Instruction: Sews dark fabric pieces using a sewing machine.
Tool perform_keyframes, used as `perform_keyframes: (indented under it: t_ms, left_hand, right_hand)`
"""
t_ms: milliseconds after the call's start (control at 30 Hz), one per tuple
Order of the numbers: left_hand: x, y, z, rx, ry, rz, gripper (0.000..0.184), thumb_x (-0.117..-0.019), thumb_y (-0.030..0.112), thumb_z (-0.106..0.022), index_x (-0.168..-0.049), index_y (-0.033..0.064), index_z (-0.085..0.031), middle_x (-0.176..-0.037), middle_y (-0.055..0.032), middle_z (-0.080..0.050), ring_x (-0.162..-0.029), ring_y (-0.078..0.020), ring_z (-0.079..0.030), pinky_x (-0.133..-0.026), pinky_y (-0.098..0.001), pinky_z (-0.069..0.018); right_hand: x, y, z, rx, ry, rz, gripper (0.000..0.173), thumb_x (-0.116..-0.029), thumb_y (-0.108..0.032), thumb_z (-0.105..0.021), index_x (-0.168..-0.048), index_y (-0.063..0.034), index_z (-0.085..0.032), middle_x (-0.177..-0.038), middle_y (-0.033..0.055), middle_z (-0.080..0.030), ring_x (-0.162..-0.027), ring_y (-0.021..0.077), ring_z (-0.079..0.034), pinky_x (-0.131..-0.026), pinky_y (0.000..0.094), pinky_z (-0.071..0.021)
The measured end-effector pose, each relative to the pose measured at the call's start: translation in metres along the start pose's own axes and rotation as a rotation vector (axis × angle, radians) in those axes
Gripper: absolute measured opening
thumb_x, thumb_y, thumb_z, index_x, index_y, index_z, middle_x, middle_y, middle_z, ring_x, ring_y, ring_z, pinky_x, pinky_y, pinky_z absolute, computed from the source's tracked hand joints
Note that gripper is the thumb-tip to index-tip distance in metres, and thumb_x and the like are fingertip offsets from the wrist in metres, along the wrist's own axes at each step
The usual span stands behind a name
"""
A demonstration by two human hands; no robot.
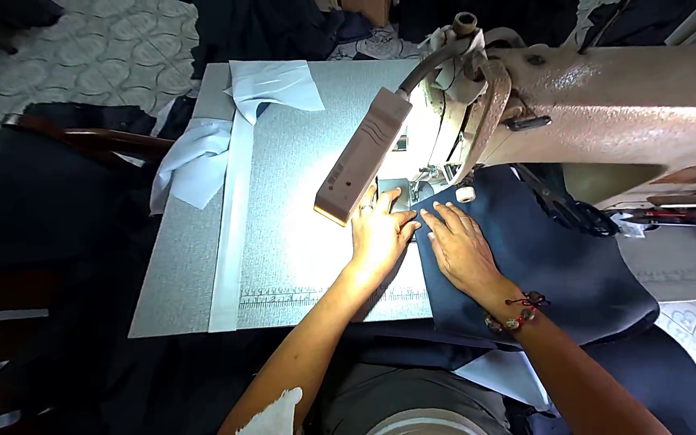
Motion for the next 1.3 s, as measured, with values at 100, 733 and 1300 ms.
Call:
perform_keyframes:
  t_ms: [100, 733, 1300]
  left_hand:
    - [-0.008, -0.002, 0.0, 0.023, 0.014, -0.031, 0.018, -0.0931, 0.028, -0.074, -0.104, 0.0172, -0.083, -0.135, -0.0161, -0.065, -0.139, -0.047, -0.044, -0.107, -0.0658, -0.0329]
    - [-0.014, -0.001, 0.007, 0.159, 0.158, -0.131, 0.007, -0.0887, 0.014, -0.076, -0.09, 0.0083, -0.081, -0.122, -0.0171, -0.07, -0.128, -0.038, -0.054, -0.104, -0.0553, -0.0356]
    - [-0.02, -0.018, 0.012, 0.099, 0.185, 0.115, 0.079, -0.0793, 0.03, -0.087, -0.146, 0.0075, -0.052, -0.155, -0.0242, -0.043, -0.15, -0.0473, -0.027, -0.114, -0.0664, -0.0251]
  right_hand:
    - [-0.003, 0.002, -0.002, 0.024, 0.0, -0.043, 0.039, -0.1018, -0.014, -0.05, -0.136, -0.0027, -0.065, -0.144, 0.0214, -0.059, -0.137, 0.0436, -0.052, -0.111, 0.0585, -0.0409]
    - [-0.014, 0.004, -0.008, 0.053, 0.007, -0.095, 0.039, -0.1026, -0.013, -0.05, -0.138, -0.0032, -0.063, -0.143, 0.0236, -0.059, -0.139, 0.0441, -0.05, -0.114, 0.0585, -0.0383]
    - [-0.031, 0.014, -0.01, 0.023, -0.018, -0.037, 0.039, -0.1034, -0.015, -0.049, -0.137, -0.0022, -0.063, -0.141, 0.0237, -0.059, -0.136, 0.0463, -0.052, -0.111, 0.0615, -0.0395]
Point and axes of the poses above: each hand's wrist, its own x-axis away from the middle knuckle, its own z-axis out of the back of the hand, y = z × x, the point moved 9 cm from there along -x, towards the middle knuckle
